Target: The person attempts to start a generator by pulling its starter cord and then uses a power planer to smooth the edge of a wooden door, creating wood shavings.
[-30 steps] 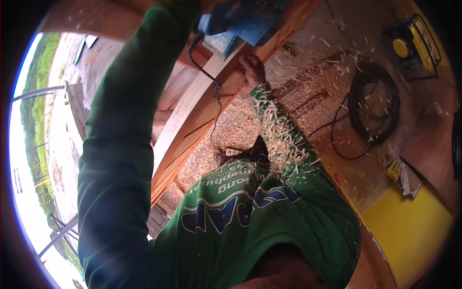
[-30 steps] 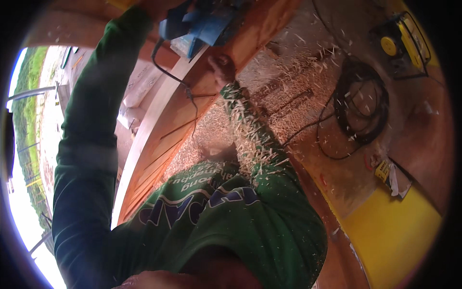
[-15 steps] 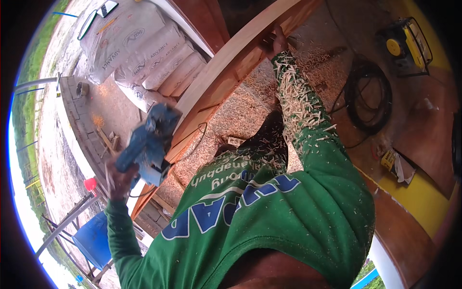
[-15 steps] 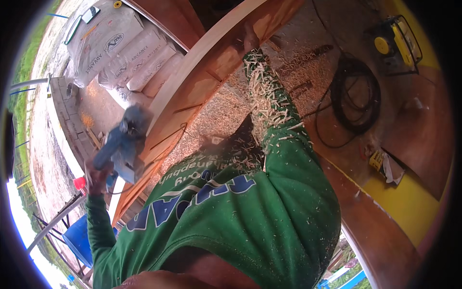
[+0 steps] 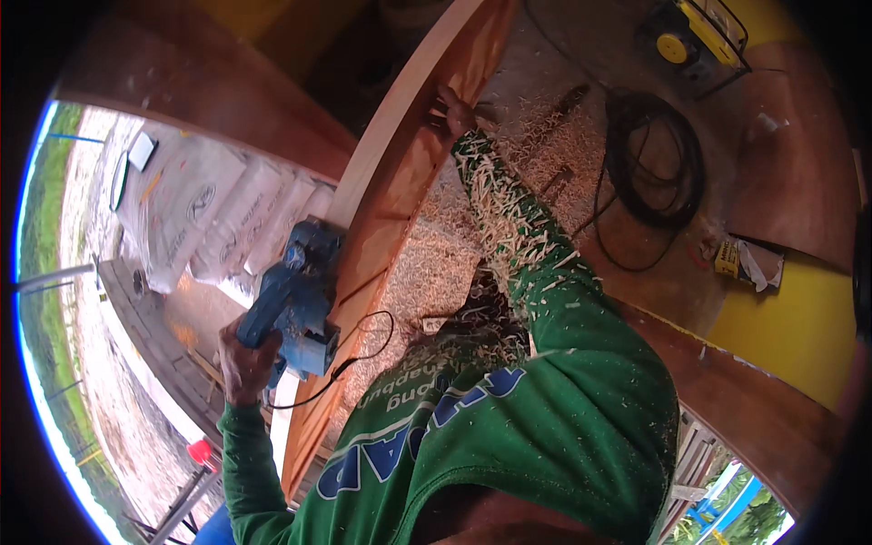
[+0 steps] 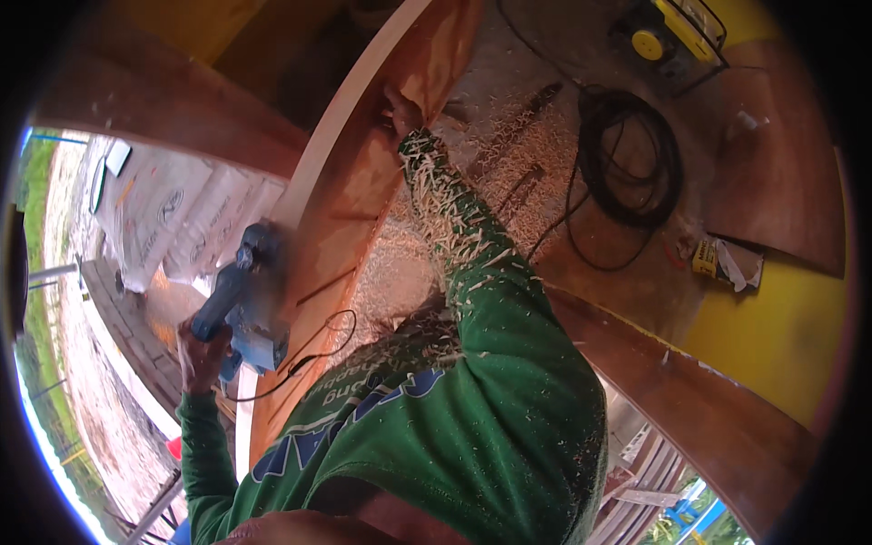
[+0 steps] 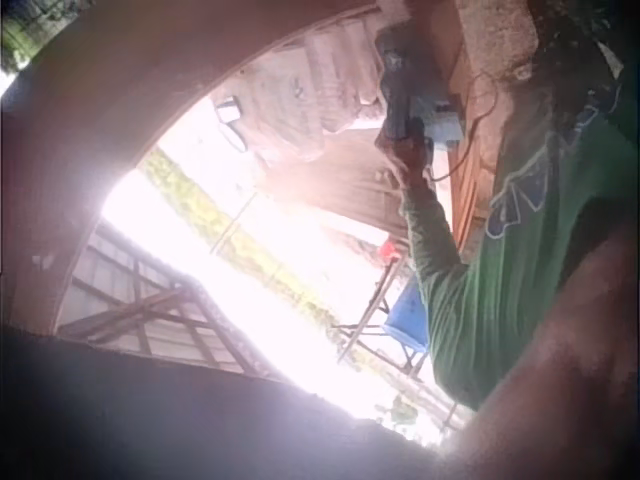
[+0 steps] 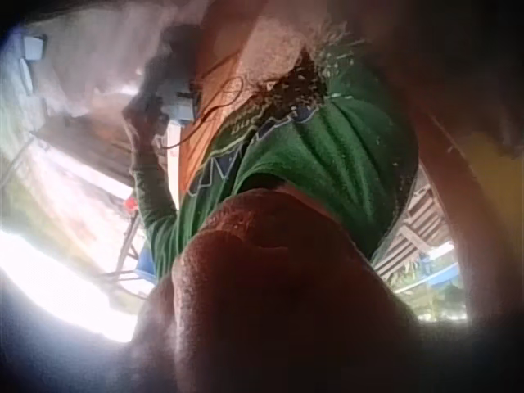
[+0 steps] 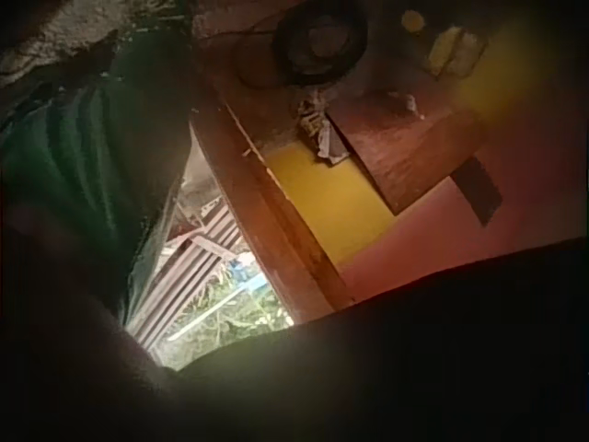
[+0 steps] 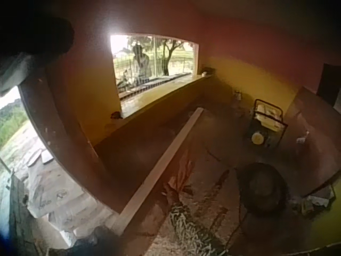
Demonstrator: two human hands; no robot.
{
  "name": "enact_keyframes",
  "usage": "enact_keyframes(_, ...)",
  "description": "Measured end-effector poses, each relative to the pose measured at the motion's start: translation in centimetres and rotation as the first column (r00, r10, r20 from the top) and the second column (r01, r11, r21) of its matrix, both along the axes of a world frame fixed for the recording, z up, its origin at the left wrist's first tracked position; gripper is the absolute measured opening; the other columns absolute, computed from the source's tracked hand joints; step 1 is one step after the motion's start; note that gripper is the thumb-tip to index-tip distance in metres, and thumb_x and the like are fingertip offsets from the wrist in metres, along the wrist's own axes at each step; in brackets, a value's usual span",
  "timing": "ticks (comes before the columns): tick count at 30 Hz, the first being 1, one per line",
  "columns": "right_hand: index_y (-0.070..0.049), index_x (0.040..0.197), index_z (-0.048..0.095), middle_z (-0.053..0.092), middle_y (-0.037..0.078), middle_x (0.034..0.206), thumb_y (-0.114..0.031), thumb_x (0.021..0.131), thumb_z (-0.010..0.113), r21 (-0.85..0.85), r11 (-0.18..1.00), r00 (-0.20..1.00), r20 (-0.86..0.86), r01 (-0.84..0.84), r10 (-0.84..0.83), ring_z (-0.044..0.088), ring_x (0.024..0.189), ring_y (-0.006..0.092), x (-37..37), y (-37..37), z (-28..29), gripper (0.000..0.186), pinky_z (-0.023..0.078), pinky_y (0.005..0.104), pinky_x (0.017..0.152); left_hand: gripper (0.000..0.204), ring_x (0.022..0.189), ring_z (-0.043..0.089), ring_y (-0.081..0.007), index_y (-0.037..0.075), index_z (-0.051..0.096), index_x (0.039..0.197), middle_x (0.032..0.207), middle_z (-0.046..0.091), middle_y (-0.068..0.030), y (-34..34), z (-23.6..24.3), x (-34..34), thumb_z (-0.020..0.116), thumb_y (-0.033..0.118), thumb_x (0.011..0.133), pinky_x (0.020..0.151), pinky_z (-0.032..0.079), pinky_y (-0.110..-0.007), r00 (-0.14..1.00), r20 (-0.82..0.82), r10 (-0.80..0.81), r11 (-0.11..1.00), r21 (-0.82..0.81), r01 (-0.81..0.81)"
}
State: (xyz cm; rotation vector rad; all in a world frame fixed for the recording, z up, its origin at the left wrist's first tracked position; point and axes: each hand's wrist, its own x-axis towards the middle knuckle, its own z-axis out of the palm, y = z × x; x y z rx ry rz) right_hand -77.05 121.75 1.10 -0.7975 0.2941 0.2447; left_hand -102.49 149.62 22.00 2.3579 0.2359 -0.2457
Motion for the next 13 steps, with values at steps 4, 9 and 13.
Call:
enact_keyframes(4,-0.012,0.098,0.046,0.047,0.004,0.081,-0.037,0.071,0.050,0.019,0.998,0.998,-0.012,0.059,-0.058,0.048,0.066,0.0170,1.0,1.4,-0.5,0.037,0.044,0.0284,0.052,0.014,0.040,0.046,-0.0106,-0.001,0.049,0.061,0.048,0.047,-0.0040,-3.1,0.1,6.9,0.053,0.012,0.060,0.041,0.037,-0.022,0.983,0.100,-0.153,0.988,0.017,0.152)
enact_keyframes(9,-0.011,0.098,0.046,0.045,0.004,0.077,-0.035,0.070,0.052,-0.054,0.996,0.977,-0.198,0.069,-0.078,0.044,0.058,0.0144,1.3,3.2,-0.5,0.038,0.040,0.0248,0.046,0.009,0.039,0.045,-0.0092,-0.001,0.051,0.061,0.048,0.046,-0.0031,-5.2,1.2,14.2,0.050,0.008,0.062,0.038,0.036,-0.022,0.995,-0.052,-0.088,0.988,-0.134,0.080)
enact_keyframes(13,-0.012,0.108,0.041,0.044,0.002,0.079,-0.034,0.069,0.054,-0.081,0.996,0.988,-0.154,-0.023,0.011,0.044,0.063,0.0153,1.0,3.2,-0.7,0.047,0.040,0.0280,0.052,0.010,0.040,0.045,-0.0095,-0.002,0.053,0.063,0.048,0.047,-0.0041,-7.1,1.1,18.0,0.050,0.008,0.062,0.039,0.036,-0.022,0.995,-0.022,-0.097,0.973,-0.211,0.090)
